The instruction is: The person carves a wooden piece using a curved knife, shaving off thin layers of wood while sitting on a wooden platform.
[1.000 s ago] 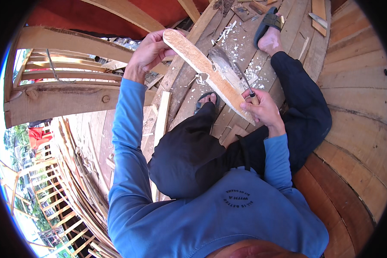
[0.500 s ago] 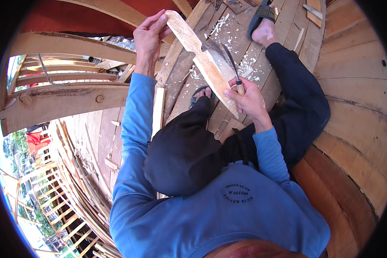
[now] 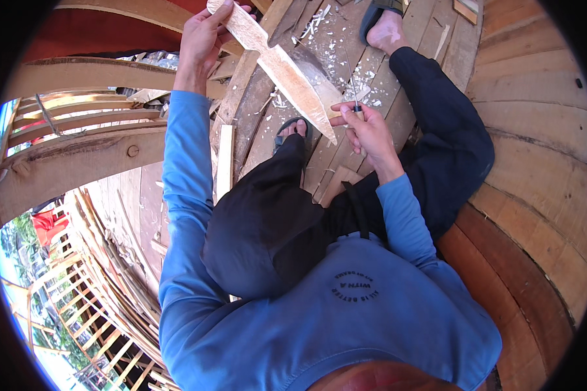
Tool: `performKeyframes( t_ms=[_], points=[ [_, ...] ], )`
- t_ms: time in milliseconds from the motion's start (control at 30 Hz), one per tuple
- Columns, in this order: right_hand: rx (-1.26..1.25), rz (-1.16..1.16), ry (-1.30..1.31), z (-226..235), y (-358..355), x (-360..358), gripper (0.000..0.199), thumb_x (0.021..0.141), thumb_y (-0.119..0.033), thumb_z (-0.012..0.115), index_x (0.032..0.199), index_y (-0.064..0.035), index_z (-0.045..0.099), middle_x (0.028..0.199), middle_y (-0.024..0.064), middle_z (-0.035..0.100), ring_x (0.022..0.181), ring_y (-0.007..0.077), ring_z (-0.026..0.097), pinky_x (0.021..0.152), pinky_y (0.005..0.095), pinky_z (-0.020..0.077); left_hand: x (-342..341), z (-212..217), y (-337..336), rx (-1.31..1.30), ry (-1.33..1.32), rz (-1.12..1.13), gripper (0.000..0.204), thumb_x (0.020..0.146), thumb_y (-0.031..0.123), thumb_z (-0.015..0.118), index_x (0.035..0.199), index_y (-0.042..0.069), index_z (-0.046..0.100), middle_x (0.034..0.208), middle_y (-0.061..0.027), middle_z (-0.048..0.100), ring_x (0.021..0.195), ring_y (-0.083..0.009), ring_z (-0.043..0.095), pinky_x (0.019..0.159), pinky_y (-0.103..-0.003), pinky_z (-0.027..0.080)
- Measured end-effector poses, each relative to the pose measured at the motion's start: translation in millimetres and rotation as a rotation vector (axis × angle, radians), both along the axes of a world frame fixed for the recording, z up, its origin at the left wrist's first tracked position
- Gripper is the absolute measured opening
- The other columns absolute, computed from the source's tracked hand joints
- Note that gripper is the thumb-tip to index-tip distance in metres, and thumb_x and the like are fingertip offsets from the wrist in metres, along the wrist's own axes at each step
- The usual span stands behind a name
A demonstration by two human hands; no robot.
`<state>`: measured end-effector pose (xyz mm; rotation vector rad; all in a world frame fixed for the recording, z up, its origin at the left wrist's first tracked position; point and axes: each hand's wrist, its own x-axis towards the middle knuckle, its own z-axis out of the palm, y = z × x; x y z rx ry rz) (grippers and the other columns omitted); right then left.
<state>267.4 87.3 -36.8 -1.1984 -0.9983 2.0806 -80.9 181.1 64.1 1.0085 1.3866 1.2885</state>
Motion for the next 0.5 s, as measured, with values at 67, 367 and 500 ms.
performKeyframes(
  t_ms=[67,367,500],
  points=[
    [-0.097,-0.018,0.006,-1,4,5,0.031,0.107,-0.029,0.054,0.114,-0.001,0.064,0.069,-0.0013,0.055,0.046,0.0034,0.04,0.037,0.0232,0.0326,-1,10,-1,-0.007,0.011,0.071,0.026,0.101,0.023,0.065,0.113,0.0,0.066,0.106,-0.0124,0.073,0.095,-0.0226,0.072,0.085,-0.037,0.06],
    [-0.217,-0.089,0.128,-11,7,13,0.024,0.107,-0.028,0.054,0.093,-0.0096,0.048,0.063,-0.004,0.041,0.044,0.0043,0.038,0.035,0.022,0.0294,3,3,2,-0.011,0.087,0.131,0.029,0.1,0.028,0.064,0.113,0.002,0.067,0.105,-0.0122,0.075,0.093,-0.0238,0.074,0.083,-0.04,0.06],
    [-0.22,-0.079,0.109,-10,6,13,0.02,0.106,-0.027,0.054,0.097,-0.0098,0.047,0.065,-0.0027,0.044,0.045,0.0043,0.039,0.036,0.0214,0.0304,-2,-8,5,-0.001,0.051,0.085,0.031,0.1,0.031,0.065,0.114,0.004,0.068,0.102,-0.009,0.074,0.093,-0.0218,0.073,0.082,-0.038,0.06]
  ],
)
